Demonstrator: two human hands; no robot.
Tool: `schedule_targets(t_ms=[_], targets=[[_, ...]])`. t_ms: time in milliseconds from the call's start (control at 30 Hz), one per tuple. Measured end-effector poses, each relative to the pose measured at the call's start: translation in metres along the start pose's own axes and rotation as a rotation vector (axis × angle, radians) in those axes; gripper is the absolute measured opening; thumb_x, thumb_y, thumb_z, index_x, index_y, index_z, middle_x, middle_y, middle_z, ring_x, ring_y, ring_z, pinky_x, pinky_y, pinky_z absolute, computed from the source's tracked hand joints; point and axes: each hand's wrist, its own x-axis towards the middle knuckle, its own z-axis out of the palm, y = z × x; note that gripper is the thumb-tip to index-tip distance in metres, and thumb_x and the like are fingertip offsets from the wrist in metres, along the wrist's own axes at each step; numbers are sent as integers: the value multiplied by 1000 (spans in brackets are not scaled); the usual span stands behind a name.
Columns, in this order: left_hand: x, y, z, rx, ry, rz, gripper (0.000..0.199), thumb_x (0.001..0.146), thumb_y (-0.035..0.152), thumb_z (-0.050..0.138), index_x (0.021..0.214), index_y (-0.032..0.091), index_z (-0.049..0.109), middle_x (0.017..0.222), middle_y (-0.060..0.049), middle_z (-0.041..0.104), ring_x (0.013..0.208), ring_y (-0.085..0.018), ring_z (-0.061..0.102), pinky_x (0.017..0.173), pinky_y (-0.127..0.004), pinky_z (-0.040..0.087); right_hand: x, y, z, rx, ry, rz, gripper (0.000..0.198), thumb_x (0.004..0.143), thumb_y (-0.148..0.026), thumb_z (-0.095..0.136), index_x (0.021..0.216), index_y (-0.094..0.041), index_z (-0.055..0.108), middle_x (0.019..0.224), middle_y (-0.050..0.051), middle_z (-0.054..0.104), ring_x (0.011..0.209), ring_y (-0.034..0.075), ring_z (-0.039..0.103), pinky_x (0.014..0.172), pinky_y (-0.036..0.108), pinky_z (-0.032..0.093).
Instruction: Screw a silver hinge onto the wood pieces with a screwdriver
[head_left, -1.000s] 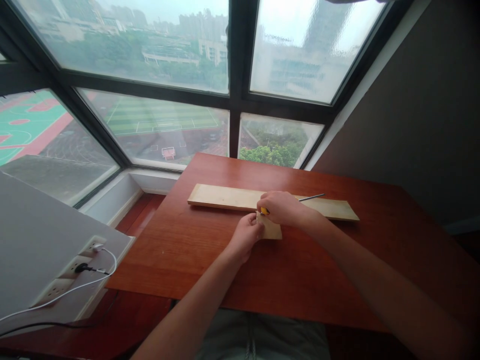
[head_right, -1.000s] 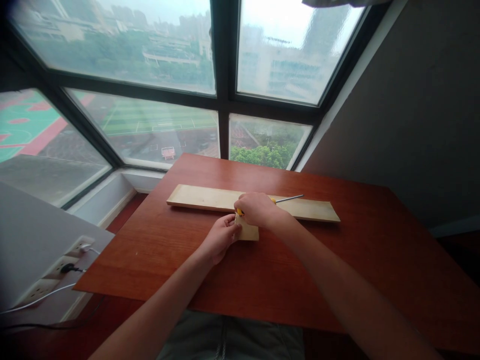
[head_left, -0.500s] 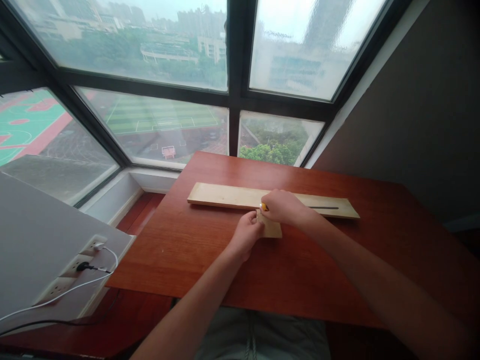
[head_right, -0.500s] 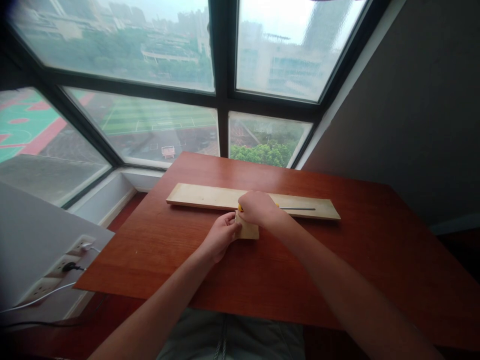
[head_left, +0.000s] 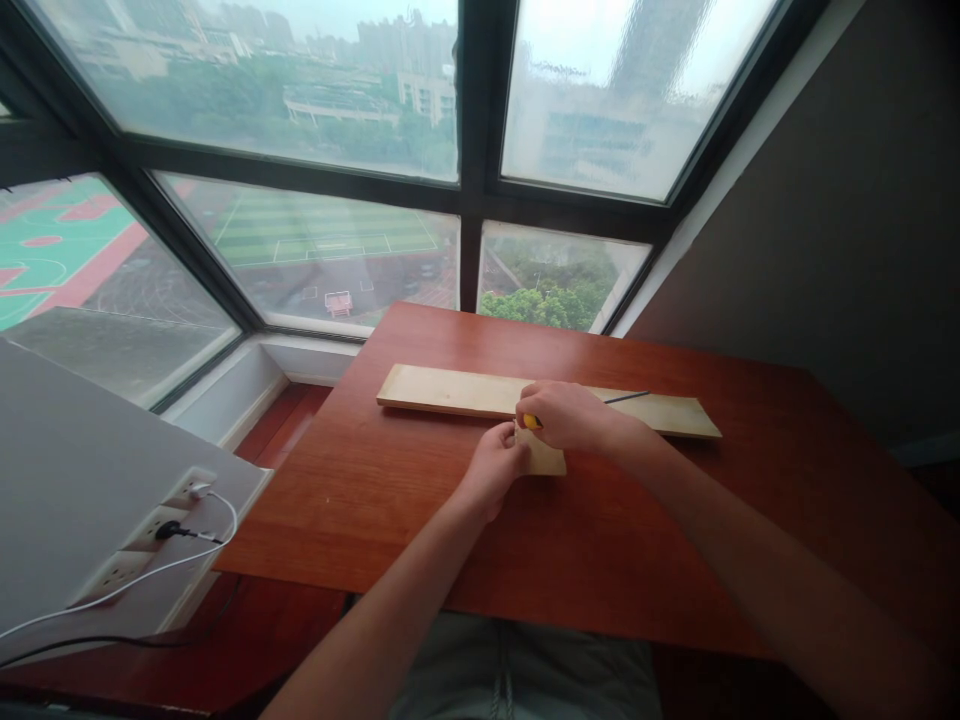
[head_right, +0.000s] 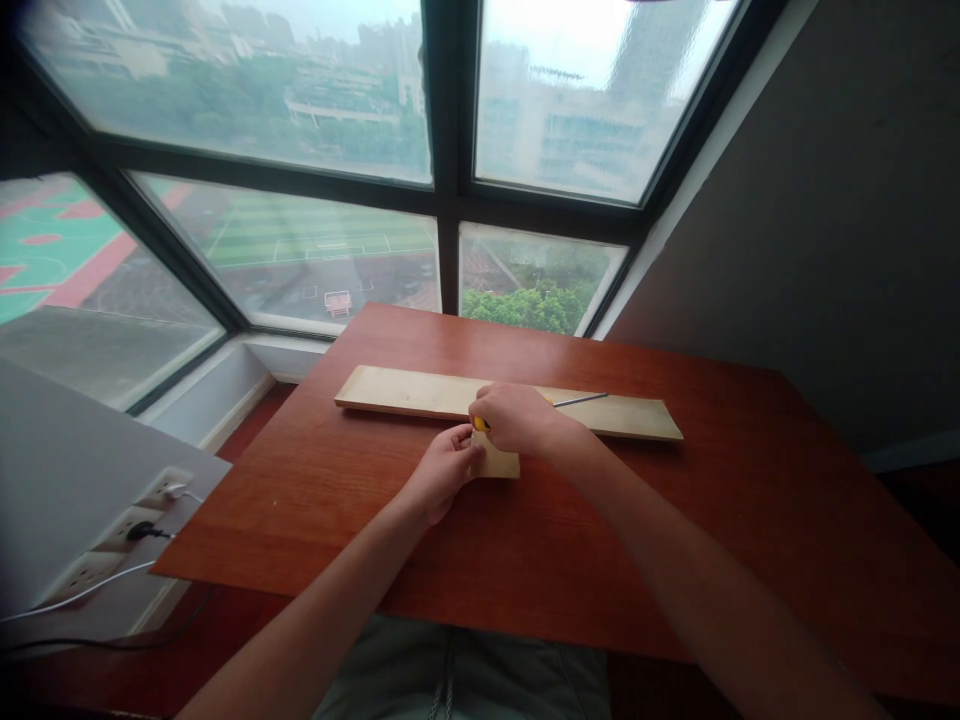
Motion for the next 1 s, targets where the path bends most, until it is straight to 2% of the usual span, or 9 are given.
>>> schedule_targets(t_ms=[133, 233, 300, 633, 833, 1000], targets=[[1, -2, -1, -16, -18, 8, 27, 65, 10, 61, 92, 13, 64, 85, -7, 71, 72, -17, 66, 66, -24, 49, 1, 0, 6, 8, 26, 88, 20, 86, -28, 51, 96, -24, 68, 101, 3, 71, 86, 17, 64, 61, 24, 36], [2, -2, -2, -28, -14, 3, 22, 66, 13, 64, 88, 13, 63, 85, -7, 72, 74, -17, 66, 69, -26, 50, 2, -1, 10, -53, 14, 196, 24, 87, -32, 50, 89, -19, 69, 92, 10, 72, 79, 21, 66, 59, 27, 36], [2, -3, -2, -30, -13, 2, 21, 66, 13, 65, 86, 14, 63, 84, -7, 72, 73, -17, 66, 69, -26, 50, 1, -2, 12, -76, 8, 220, 26, 86, -33, 50, 85, -17, 70, 87, 12, 72, 75, 23, 66, 57, 28, 36], [0, -1, -1, -28, -34, 0, 27, 65, 11, 63, 92, 13, 65, 85, -8, 72, 74, -18, 66, 70, -28, 52, -5, 0, -3, -106, 35, 67, 17, 81, -21, 53, 88, -24, 69, 94, 4, 72, 85, 20, 65, 56, 25, 32], [0, -1, -2, -11, -30, 5, 27, 64, 9, 61, 91, 13, 65, 84, -7, 71, 71, -16, 66, 69, -27, 51, -12, 9, -5, 48, 114, 176, 17, 84, -25, 53, 88, -24, 70, 89, 3, 73, 81, 18, 64, 62, 24, 35], [-1, 0, -1, -26, -42, 5, 33, 64, 9, 62, 97, 14, 65, 89, -8, 72, 76, -17, 67, 71, -25, 50, -36, 29, 9, 145, 123, 275, 16, 83, -28, 56, 84, -22, 71, 85, 3, 73, 77, 17, 64, 63, 24, 37]])
